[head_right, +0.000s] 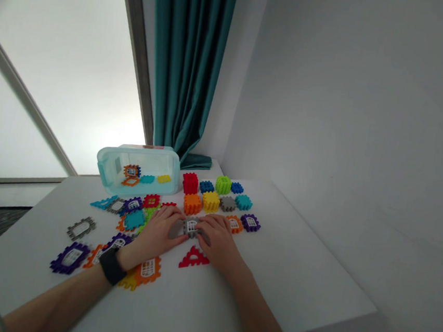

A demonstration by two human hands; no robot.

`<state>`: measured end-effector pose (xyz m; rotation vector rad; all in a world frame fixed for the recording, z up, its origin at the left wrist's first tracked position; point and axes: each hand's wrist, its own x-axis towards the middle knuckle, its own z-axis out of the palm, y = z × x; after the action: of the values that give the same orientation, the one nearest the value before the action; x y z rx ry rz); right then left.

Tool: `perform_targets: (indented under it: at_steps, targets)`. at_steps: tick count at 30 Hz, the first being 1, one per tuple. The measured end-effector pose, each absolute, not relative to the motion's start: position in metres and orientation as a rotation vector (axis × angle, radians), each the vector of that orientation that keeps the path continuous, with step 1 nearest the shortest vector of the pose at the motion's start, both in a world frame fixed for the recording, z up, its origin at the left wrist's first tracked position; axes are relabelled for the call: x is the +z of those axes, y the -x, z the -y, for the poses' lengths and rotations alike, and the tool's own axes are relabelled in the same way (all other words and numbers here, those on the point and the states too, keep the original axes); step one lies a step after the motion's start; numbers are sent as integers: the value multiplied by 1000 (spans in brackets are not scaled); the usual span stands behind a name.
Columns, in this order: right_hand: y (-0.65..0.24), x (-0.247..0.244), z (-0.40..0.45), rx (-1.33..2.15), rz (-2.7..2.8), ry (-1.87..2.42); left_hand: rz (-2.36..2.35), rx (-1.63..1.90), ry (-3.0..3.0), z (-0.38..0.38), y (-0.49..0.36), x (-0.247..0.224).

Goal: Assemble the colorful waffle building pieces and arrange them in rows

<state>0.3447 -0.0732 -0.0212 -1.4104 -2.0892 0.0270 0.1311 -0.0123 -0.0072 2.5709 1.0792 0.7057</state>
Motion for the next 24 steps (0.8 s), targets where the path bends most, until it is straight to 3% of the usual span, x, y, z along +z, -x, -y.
perform_targets:
  at_steps: [24]
  targets:
    - [-327,0,75,-55,2152,1374,-1109,726,-2655,10,-108,9]
